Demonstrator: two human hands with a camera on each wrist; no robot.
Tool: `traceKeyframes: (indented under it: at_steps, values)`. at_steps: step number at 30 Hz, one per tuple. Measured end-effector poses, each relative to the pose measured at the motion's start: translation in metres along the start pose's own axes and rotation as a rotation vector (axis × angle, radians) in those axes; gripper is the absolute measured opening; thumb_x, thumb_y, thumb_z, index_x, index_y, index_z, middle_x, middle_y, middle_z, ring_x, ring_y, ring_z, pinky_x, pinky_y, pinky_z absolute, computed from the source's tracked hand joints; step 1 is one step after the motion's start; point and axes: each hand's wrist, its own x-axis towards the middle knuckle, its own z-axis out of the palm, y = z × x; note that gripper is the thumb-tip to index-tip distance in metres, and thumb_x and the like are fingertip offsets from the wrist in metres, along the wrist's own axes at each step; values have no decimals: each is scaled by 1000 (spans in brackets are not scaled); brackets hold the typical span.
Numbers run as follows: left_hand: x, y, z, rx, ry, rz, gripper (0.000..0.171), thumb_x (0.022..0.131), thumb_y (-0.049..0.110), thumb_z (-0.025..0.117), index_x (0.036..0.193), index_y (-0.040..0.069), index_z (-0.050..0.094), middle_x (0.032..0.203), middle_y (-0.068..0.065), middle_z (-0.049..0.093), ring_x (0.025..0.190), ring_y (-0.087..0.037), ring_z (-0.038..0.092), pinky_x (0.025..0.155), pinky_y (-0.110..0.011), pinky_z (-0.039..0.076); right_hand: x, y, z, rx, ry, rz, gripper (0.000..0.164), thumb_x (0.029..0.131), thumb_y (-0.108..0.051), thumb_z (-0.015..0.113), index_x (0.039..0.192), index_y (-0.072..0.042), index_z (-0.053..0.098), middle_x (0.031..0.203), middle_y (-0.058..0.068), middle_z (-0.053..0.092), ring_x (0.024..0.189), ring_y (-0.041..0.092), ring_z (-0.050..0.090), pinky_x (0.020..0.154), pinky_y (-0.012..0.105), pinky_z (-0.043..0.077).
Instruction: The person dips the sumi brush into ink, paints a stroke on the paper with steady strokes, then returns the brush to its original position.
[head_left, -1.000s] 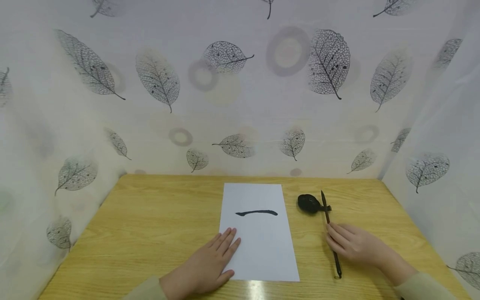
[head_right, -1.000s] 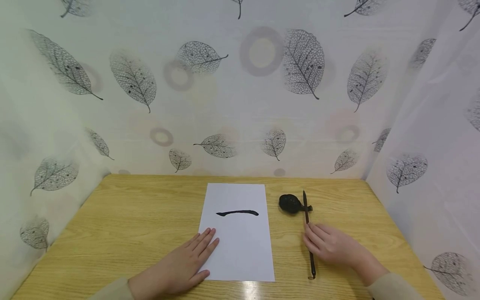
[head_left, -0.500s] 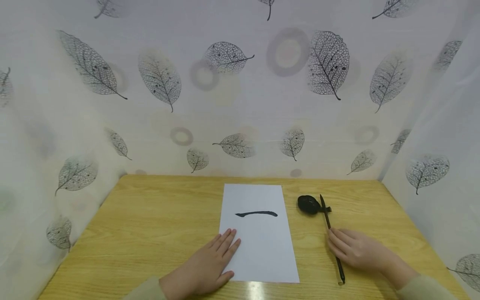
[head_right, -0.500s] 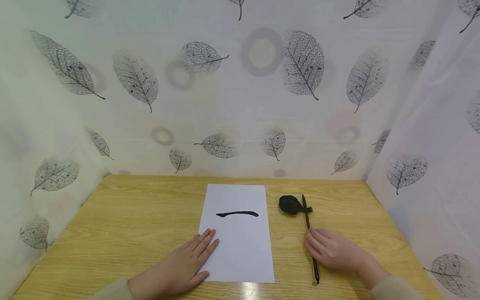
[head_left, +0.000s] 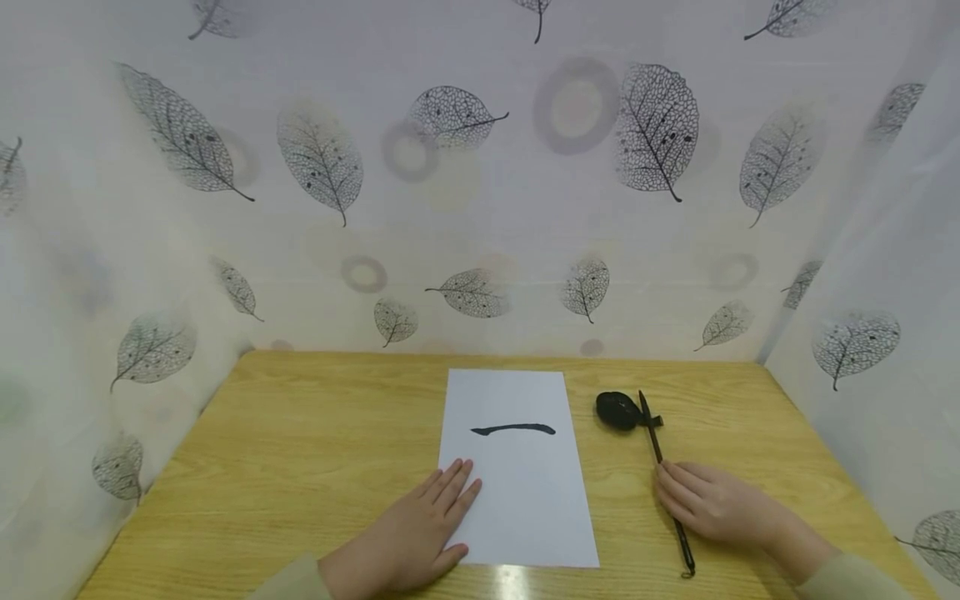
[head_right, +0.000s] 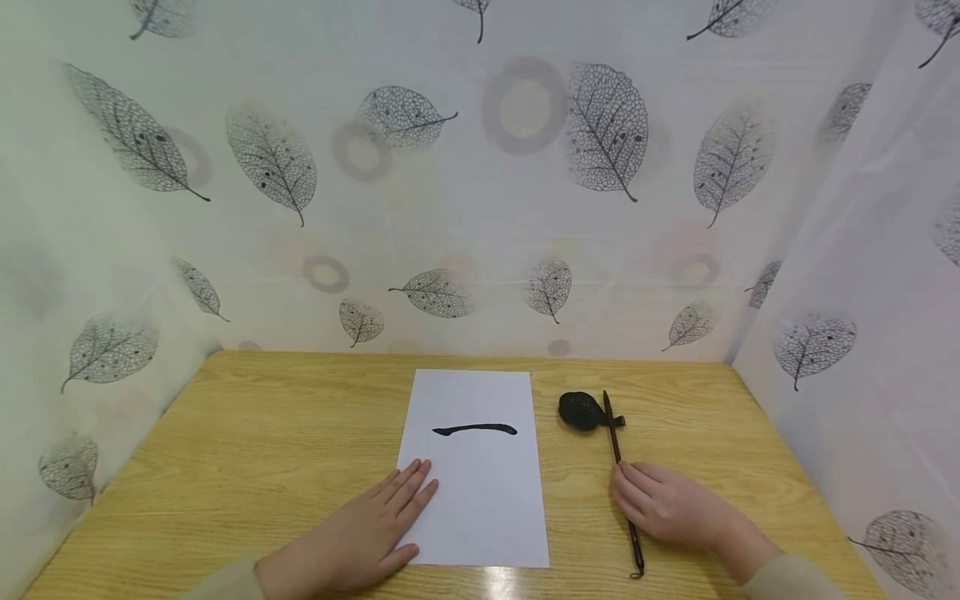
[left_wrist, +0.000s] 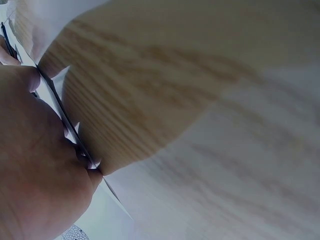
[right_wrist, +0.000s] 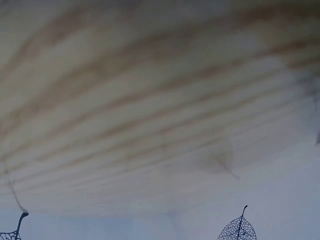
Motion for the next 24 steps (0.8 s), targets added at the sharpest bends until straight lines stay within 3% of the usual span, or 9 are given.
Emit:
traceKeyframes:
  at_steps: [4, 6, 8, 9, 11, 13, 16, 24]
  values:
    - [0, 0, 0, -4, -3, -3, 75, 111, 56, 38, 168, 9, 30, 178, -17, 20, 165, -32, 24, 132, -46, 32, -2, -1, 1, -16, 2, 9, 50, 116, -4, 21, 107, -7, 69, 104, 12, 80, 92, 22, 77, 78, 33, 64]
    - [0, -1, 0, -2, 1, -1, 74, 111, 56, 39, 168, 9, 31, 177, -18, 21, 165, -32, 24, 132, -46, 32, -3, -1, 1, -24, 0, 14, 49, 116, -4, 20, 107, -7, 69, 105, 11, 80, 93, 22, 77, 99, 37, 62]
    - [0, -1, 0, 2, 5, 0, 74, 111, 56, 39, 168, 9, 31, 177, -18, 21, 165, -32, 24, 132, -46, 32, -3, -1, 1, -24, 3, 19, 50, 116, -3, 21, 107, -7, 70, 106, 12, 80, 93, 21, 77, 119, 42, 49]
    - [0, -2, 0, 5, 10, 2, 74, 111, 56, 39, 167, 9, 31, 177, -18, 21, 165, -32, 25, 131, -46, 33, -4, 0, 1, -24, 6, 21, 50, 116, -3, 21, 107, -8, 70, 106, 11, 80, 94, 21, 78, 126, 43, 40]
    - [1, -2, 0, 4, 10, 2, 74, 111, 55, 39, 167, 9, 31, 177, -18, 22, 165, -32, 25, 131, -46, 33, -4, 0, 2, -22, 10, 24, 50, 116, -4, 22, 107, -8, 70, 106, 12, 80, 94, 21, 78, 127, 43, 36]
    - [1, -3, -1, 3, 14, 2, 74, 111, 55, 39, 167, 9, 32, 177, -17, 22, 164, -32, 26, 131, -46, 33, -4, 0, 2, -19, 15, 26, 49, 116, -4, 22, 107, -7, 70, 105, 12, 80, 93, 22, 78, 116, 41, 52]
    - [1, -3, -2, -4, 10, 0, 74, 111, 55, 40, 167, 9, 31, 177, -17, 22, 164, -32, 25, 132, -46, 32, -3, 1, 2, -13, 10, 32, 48, 116, -4, 22, 107, -7, 69, 105, 13, 80, 94, 22, 78, 98, 35, 62]
    - [2, -5, -3, -29, -1, -3, 75, 111, 55, 40, 168, 8, 30, 177, -17, 21, 165, -32, 24, 132, -47, 31, -1, 0, 0, -9, -9, 38, 47, 116, -3, 20, 111, -5, 67, 106, 11, 80, 94, 21, 77, 80, 32, 63]
